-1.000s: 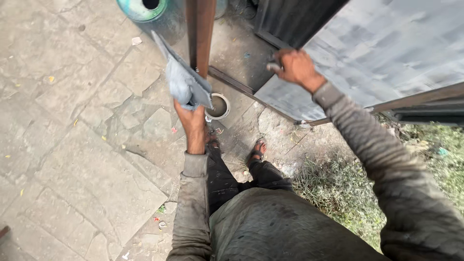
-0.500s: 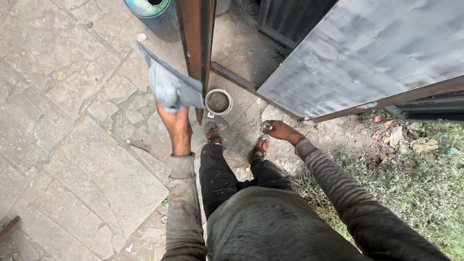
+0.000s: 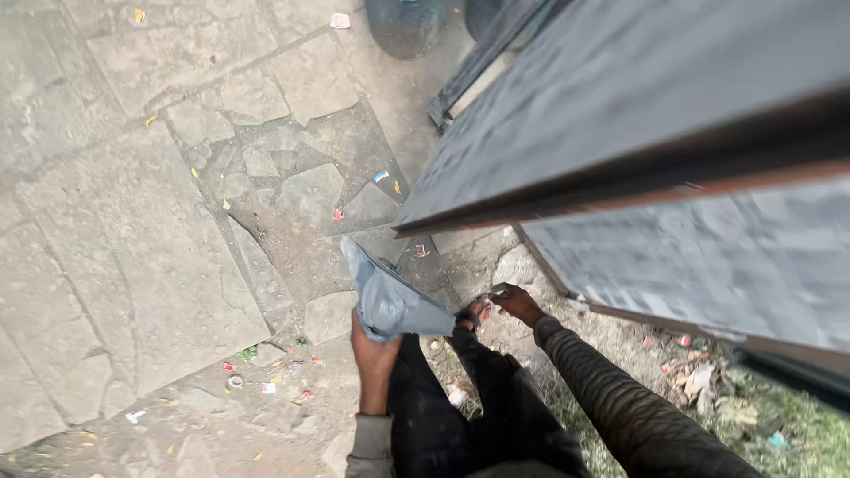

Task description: The person applies a gray putty-like substance from a plastic bag onto a large metal panel using a trowel. They spread and smooth the material across the surface, occasionally dipping the trowel into a bucket of liquid to adjust consistency.

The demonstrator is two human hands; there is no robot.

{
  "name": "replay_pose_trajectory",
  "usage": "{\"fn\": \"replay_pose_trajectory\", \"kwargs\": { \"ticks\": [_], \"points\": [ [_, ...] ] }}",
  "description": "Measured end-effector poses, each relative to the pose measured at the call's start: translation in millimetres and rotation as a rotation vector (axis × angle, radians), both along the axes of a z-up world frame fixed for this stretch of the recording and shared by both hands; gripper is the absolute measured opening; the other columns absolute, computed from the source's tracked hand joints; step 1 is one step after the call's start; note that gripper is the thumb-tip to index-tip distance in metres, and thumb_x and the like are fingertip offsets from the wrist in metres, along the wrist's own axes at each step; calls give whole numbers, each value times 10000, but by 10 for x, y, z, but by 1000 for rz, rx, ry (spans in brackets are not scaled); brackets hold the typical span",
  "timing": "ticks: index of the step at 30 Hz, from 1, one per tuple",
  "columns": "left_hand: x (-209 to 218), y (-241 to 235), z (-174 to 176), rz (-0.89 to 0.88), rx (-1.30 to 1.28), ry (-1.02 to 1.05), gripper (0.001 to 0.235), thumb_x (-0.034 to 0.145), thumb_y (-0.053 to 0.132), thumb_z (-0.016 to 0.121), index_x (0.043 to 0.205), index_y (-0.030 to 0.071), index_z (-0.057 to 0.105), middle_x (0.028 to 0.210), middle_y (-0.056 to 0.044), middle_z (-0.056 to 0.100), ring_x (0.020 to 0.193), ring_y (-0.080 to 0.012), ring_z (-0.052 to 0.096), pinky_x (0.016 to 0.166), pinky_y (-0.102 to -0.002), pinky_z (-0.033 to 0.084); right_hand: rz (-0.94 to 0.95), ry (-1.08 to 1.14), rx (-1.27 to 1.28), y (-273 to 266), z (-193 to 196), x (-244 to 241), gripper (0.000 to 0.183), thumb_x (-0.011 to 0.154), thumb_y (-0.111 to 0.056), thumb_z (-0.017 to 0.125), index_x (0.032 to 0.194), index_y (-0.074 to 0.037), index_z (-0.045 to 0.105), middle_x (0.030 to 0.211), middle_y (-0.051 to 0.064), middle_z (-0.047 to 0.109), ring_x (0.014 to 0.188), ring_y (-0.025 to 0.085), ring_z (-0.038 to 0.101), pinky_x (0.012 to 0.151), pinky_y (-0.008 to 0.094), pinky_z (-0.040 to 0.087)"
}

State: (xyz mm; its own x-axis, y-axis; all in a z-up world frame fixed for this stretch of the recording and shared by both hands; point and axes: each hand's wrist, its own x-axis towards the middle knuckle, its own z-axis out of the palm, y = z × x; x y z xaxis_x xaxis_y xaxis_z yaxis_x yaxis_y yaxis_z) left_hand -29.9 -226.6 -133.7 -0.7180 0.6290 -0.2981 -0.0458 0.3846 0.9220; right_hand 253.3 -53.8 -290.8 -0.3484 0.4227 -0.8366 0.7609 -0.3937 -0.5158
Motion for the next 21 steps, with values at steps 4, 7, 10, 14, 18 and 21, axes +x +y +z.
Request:
{"fn": "replay_pose_trajectory", "kwargs": {
  "ticks": [4,7,10,14,18,21],
  "points": [
    [186,-91,-761,168,-112,4,633,710,106,869,1269,29,582,1175,-136,706,1104,-222,684,962,-344,530,89,-90,16,444,-948,-431,540,905,-427,664,1343,-119,596,1107,70,750,828,159,759,643,357,570],
    [258,-81,-1432,236,-148,47,706,663,107,892,1287,25,572,1171,-140,701,1103,-226,687,956,-339,525,-2,-99,191,873,-1870,-721,536,910,-423,658,1343,-113,594,1119,75,743,846,165,754,662,358,570],
    [485,-148,-2069,292,-128,-31,721,683,88,882,1320,20,552,1219,-143,684,1134,-236,683,978,-349,528,-92,-102,375,1283,-2670,-814,532,914,-418,652,1342,-107,591,1130,79,735,864,170,750,682,359,571],
    [756,-415,-2507,310,-120,-180,742,723,36,838,1388,-4,512,1309,-157,650,1218,-260,650,1020,-372,517,-148,-60,473,1370,-3275,-818,528,920,-412,643,1342,-100,589,1145,85,725,887,177,744,708,361,573],
    [793,-519,-2586,242,-161,-102,776,687,2,853,1375,-18,495,1299,-169,634,1223,-276,635,1052,-382,488,-171,-50,503,1266,-3411,-843,523,926,-406,635,1342,-92,586,1160,92,715,911,184,739,734,362,574],
    [711,-450,-2601,297,-127,-177,791,725,11,822,1426,-16,456,1331,-165,620,1240,-262,626,1055,-368,490,-193,-67,502,1229,-3357,-902,520,931,-402,628,1342,-87,584,1172,96,707,929,190,735,754,363,575]
  ]
}}
